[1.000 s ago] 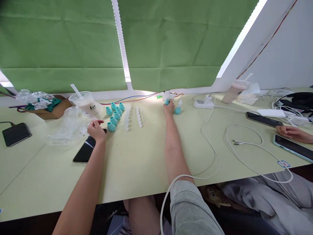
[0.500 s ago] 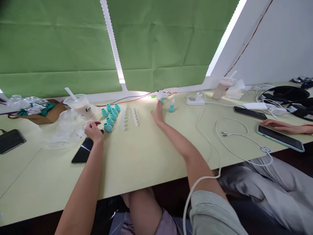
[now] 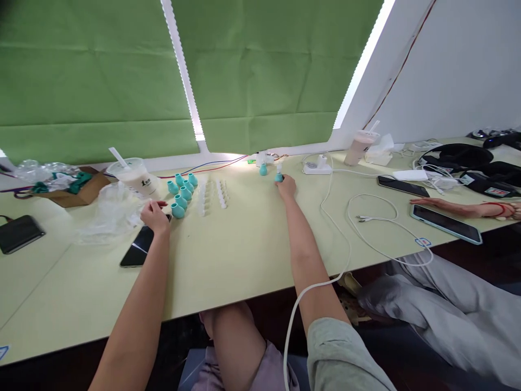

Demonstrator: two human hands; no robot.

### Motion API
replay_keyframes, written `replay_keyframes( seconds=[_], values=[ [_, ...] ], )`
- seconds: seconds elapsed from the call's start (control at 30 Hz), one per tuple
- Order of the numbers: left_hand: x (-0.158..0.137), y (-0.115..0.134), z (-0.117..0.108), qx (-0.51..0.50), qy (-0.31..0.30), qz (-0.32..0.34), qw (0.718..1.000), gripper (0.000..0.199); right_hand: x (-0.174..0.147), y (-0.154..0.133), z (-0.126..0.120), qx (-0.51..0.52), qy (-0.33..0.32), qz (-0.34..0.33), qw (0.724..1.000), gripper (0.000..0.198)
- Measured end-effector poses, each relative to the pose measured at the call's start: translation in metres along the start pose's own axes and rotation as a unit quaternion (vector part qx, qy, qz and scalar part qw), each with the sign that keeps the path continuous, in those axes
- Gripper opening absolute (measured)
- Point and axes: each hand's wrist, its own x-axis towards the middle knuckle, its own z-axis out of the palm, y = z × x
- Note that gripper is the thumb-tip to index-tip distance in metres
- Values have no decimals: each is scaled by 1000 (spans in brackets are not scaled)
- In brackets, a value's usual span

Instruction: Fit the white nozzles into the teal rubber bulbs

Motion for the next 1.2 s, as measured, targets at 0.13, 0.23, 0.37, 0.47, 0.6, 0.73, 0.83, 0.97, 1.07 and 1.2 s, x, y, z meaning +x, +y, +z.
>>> replay_keyframes(
  seconds=[0.13,0.23,0.37,0.47,0.6,0.73,0.83,0.97,1.07,1.2],
  values=[
    [1,-2,1,-5,3,-1,1000,37,5,-20,17,-19,38,1,999,30],
    [1,-4,1,5,3,1,1000,37,7,-36,27,-57,44,-3,997,29],
    [2,-5,2,10,-4,-8,1000,37,7,-43,37,-59,47,27,997,31],
    [2,-6,3,3,-9,1,1000,36,7,-38,41,-56,61,25,996,31],
    [2,-9,6,2,-5,11,1000,37,7,-33,43,-39,52,41,997,48],
    [1,-8,7,1,-13,0,1000,38,0,-35,44,-10,72,67,995,76],
    [0,-6,6,-5,-14,1,1000,37,-20,-39,43,30,97,60,993,78],
    [-1,-2,4,-14,-12,1,1000,38,-67,-50,43,53,89,-13,994,47],
    [-1,1,3,-24,-26,0,999,37,-111,-66,46,64,66,-127,988,27],
    [-2,5,-1,-55,-67,-3,996,36,-158,-88,52,52,-10,-222,974,16]
  ],
)
